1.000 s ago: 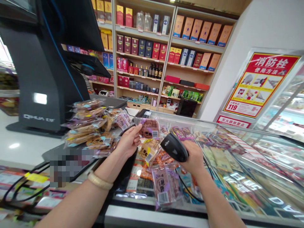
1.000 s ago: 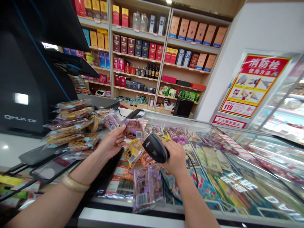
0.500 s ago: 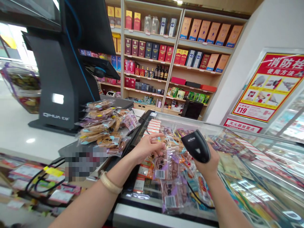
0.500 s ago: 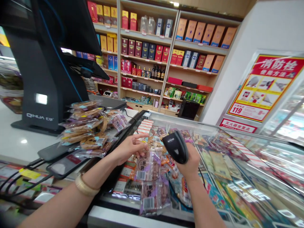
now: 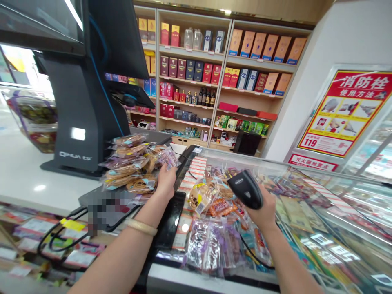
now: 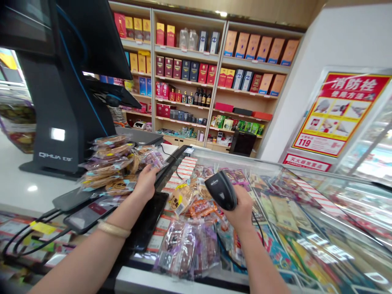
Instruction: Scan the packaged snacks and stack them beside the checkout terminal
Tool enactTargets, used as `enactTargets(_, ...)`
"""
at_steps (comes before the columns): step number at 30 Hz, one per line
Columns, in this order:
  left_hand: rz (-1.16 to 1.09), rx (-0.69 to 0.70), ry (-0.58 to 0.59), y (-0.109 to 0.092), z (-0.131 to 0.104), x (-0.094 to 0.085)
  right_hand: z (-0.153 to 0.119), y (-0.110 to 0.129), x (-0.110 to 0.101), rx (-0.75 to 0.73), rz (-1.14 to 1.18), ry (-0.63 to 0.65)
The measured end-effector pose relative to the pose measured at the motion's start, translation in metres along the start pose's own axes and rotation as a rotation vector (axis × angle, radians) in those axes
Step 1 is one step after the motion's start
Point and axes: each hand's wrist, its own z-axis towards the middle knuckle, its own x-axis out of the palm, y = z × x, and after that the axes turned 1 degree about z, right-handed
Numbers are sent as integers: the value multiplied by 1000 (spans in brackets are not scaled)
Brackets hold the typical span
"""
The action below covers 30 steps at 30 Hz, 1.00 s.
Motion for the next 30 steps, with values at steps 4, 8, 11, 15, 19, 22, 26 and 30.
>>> enactTargets(4, -71, -147, -24, -3, 13, 5, -2, 1, 3, 3, 31, 18)
enactTargets(8, -116, -212, 13, -5, 18, 6, -4, -1, 4, 36, 43, 50)
enactTargets(11, -128, -208, 12, -5, 21, 4, -4, 0, 4, 55, 47, 79)
enactTargets(15, -131, -158, 19, -4, 18, 3, -3, 1, 3, 72, 51, 94)
enactTargets(19, -153, -135, 88, -8, 8, 5, -2, 2, 2, 78, 61, 89)
enactTargets(22, -215, -110, 173, -13, -5, 7, -1, 4, 3, 81, 58, 118)
enactTargets(26, -329, -38, 364, -20, -26, 9, 1, 9, 4, 42, 93, 191)
enactTargets(30, -350, 2, 523, -23, -46, 12, 2, 14, 5, 28, 99, 258)
